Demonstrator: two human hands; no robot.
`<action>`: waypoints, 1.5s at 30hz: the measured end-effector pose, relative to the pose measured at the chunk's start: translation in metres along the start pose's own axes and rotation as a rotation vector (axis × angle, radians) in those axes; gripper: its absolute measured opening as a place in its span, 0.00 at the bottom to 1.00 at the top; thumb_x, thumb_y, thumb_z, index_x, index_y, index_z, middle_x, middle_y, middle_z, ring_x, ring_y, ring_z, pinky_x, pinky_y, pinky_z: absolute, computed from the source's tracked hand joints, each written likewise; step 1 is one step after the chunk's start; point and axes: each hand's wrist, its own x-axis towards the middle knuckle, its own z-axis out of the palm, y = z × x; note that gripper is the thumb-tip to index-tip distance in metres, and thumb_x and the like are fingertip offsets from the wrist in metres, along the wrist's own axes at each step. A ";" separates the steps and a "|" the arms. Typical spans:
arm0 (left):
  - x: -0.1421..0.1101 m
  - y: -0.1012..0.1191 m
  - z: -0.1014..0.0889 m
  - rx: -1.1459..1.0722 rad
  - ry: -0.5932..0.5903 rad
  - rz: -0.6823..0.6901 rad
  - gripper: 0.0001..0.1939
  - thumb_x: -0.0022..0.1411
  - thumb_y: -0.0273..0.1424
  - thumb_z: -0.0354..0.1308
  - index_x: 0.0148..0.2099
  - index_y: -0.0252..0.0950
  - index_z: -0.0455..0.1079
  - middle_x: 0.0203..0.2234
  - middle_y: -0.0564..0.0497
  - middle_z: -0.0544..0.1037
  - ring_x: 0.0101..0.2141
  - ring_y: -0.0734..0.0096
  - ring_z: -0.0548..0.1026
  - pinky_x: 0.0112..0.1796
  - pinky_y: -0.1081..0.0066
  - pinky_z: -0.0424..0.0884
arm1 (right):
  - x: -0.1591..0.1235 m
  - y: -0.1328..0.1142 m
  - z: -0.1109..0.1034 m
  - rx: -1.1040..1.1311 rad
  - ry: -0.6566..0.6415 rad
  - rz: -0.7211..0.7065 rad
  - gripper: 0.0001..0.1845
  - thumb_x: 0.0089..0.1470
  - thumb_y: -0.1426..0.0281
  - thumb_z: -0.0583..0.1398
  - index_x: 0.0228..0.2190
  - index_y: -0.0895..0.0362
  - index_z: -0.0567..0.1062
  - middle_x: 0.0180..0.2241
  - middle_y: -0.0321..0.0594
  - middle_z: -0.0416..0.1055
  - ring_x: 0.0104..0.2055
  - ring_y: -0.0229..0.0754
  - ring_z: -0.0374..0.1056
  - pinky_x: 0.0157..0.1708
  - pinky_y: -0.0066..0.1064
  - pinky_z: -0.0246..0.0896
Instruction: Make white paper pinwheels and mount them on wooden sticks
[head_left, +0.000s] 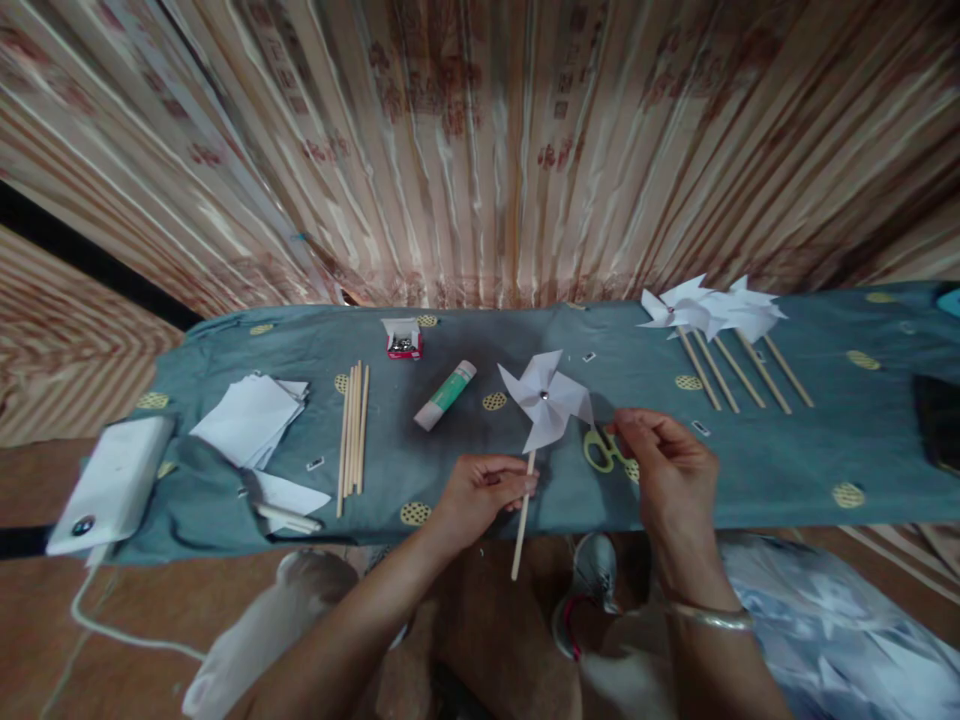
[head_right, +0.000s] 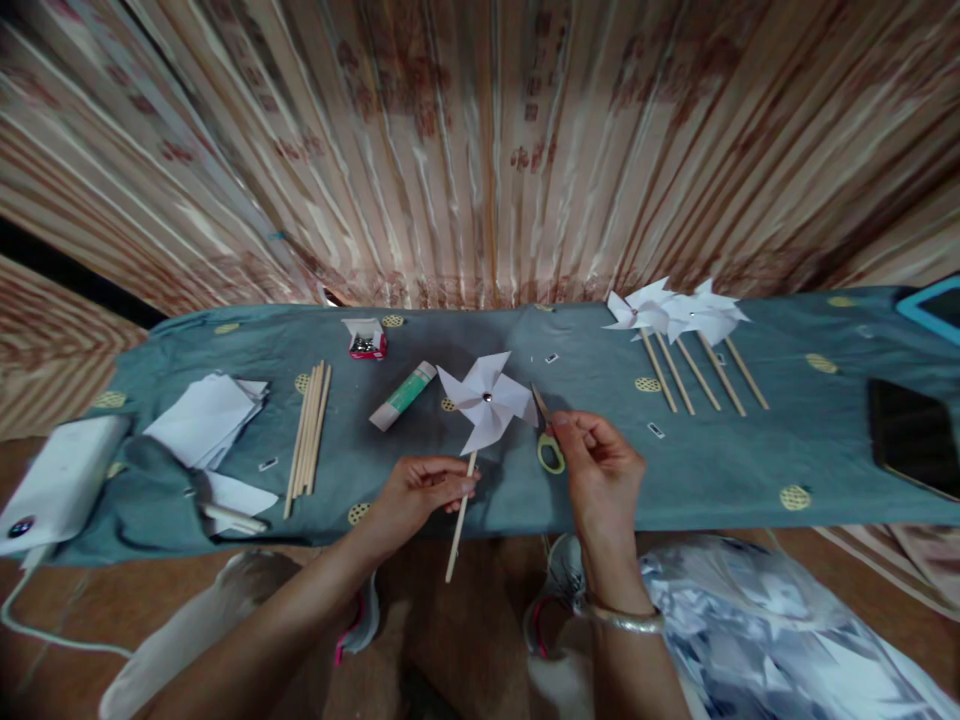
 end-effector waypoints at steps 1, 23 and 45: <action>-0.001 0.000 0.000 -0.001 -0.009 -0.016 0.20 0.39 0.43 0.73 0.29 0.32 0.79 0.17 0.54 0.73 0.19 0.81 0.63 0.24 0.75 0.60 | 0.002 0.000 0.000 0.002 0.025 -0.004 0.12 0.41 0.61 0.69 0.25 0.56 0.79 0.22 0.35 0.74 0.25 0.35 0.63 0.25 0.27 0.56; 0.000 -0.005 0.001 0.015 -0.030 -0.026 0.19 0.39 0.42 0.72 0.30 0.32 0.79 0.17 0.54 0.73 0.20 0.80 0.64 0.24 0.76 0.61 | -0.003 -0.005 0.009 0.028 -0.160 0.164 0.18 0.34 0.56 0.71 0.18 0.56 0.76 0.16 0.31 0.62 0.20 0.32 0.51 0.20 0.26 0.45; 0.002 -0.002 0.004 -0.006 0.034 0.028 0.20 0.35 0.44 0.73 0.26 0.33 0.78 0.13 0.56 0.69 0.18 0.81 0.61 0.22 0.76 0.57 | -0.016 -0.006 0.020 0.070 -0.333 0.266 0.21 0.30 0.54 0.72 0.15 0.55 0.73 0.16 0.31 0.62 0.20 0.32 0.52 0.20 0.27 0.47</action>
